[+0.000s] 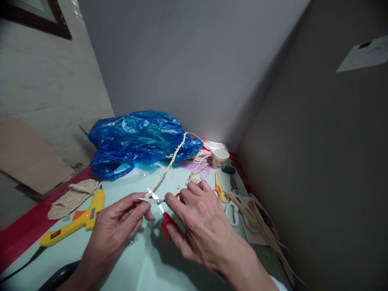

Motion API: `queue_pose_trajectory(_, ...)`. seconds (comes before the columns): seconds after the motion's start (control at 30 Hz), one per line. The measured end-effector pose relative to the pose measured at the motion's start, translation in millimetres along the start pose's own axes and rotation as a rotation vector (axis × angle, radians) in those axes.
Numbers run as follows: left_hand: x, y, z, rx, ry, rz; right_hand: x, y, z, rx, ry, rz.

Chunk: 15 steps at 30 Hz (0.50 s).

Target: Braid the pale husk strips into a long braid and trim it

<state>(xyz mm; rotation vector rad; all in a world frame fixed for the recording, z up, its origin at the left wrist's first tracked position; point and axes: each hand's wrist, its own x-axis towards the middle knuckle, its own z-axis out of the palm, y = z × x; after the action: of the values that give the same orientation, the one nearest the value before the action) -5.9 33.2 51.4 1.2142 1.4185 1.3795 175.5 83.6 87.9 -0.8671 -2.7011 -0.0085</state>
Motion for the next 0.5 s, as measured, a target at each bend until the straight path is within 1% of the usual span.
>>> queue_pose_trajectory(0.13,-1.3,1.2,0.4,-0.03,0.006,-0.013,0.9,-0.1,1.4,-0.099,0.029,-0.07)
queue_pose_trajectory(0.23,-1.0,4.2,0.6,-0.086,0.004,-0.054,0.8,1.0,4.5,-0.133,0.071,-0.113)
queue_pose_trajectory(0.37,-0.2,7.3,0.2,-0.128,-0.006,-0.113,1.9,2.1,7.7,-0.098,0.07,-0.139)
queue_pose_trajectory(0.5,0.1,7.3,-1.3,-0.135,-0.026,-0.118,3.5,1.6,7.0,-0.061,0.074,-0.174)
